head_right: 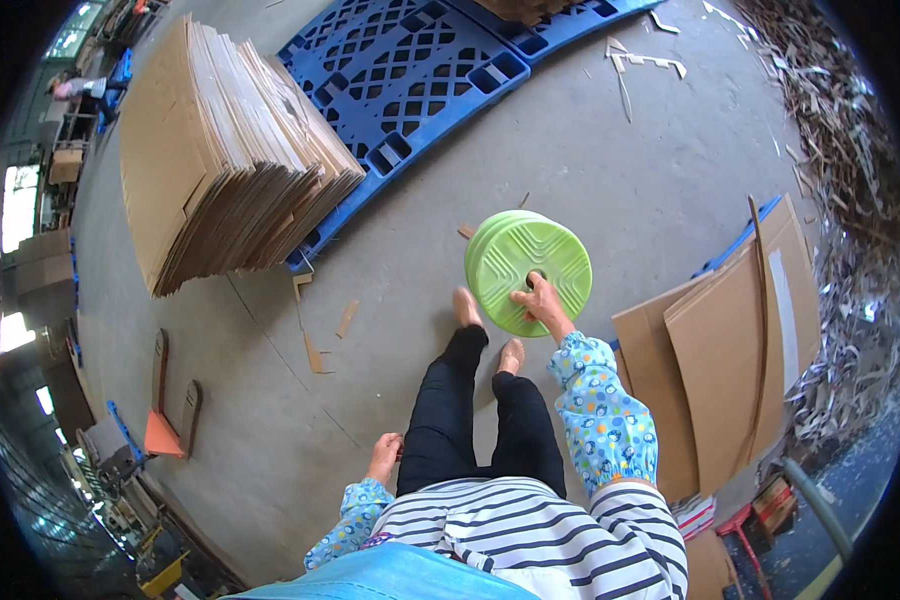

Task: Moving a pallet of cardboard with a pallet jack, then sitting on a stool and stripping waste material from die-cut cardboard sheets.

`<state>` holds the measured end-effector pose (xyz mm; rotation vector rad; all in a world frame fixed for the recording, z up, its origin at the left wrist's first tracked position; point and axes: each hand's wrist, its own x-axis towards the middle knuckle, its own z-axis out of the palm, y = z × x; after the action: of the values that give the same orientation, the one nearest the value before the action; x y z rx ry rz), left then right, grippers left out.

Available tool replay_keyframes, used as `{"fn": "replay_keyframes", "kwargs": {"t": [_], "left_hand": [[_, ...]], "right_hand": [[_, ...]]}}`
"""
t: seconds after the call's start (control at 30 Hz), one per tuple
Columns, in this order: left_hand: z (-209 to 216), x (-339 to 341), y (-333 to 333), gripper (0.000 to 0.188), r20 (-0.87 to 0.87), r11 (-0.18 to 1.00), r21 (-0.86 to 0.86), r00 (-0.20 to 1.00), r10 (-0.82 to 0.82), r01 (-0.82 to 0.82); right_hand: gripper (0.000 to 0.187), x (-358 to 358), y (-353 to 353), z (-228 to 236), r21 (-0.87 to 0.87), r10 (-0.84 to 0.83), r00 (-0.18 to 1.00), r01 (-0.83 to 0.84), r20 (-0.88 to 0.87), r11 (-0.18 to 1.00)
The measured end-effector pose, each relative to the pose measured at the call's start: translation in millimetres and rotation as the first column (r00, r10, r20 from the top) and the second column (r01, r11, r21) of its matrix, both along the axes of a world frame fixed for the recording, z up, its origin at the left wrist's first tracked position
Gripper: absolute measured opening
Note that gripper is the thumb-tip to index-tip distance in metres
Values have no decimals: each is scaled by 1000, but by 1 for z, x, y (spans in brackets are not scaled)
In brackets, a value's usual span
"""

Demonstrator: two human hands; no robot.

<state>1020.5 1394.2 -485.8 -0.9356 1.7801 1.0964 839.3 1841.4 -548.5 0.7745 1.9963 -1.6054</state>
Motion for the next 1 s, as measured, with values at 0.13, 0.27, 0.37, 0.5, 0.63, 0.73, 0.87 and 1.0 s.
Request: {"fn": "replay_keyframes", "kwargs": {"t": [0.13, 0.27, 0.37, 0.5, 0.63, 0.73, 0.87, 1.0], "left_hand": [[-17, -47, 16, 22, -39, 994, 55, 995, 93, -90], [-55, -145, 39, 18, -142, 990, 86, 982, 124, -112], [-54, -222, 66, 18, -191, 985, 61, 967, 171, -162], [-40, -307, 69, 23, -348, 991, 26, 928, 135, -134], [9, -411, 48, 23, -631, 975, -43, 763, 142, -216], [59, -501, 42, 30, -700, 819, 183, 513, 497, -544], [107, -558, 9, 54, -732, 688, 273, 319, 602, -672], [119, -588, -11, 67, -617, 493, 334, 210, 759, -803]], "right_hand": [[30, -65, 2, 3, 28, 61, 997, -63, 47, 998], [31, -142, 9, -11, 85, 152, 987, -157, 59, 984], [32, -166, 6, -33, 101, 208, 970, -221, 125, 970], [33, -206, -3, -70, 93, 259, 951, -277, 170, 956], [48, -203, 9, -128, 192, 362, 915, -393, 181, 899], [48, -192, 28, -171, 316, 468, 866, -500, 176, 806], [49, -166, 20, -198, 186, 615, 773, -634, 156, 750], [63, -130, 46, -225, -14, 762, 617, -775, 199, 631]]}}
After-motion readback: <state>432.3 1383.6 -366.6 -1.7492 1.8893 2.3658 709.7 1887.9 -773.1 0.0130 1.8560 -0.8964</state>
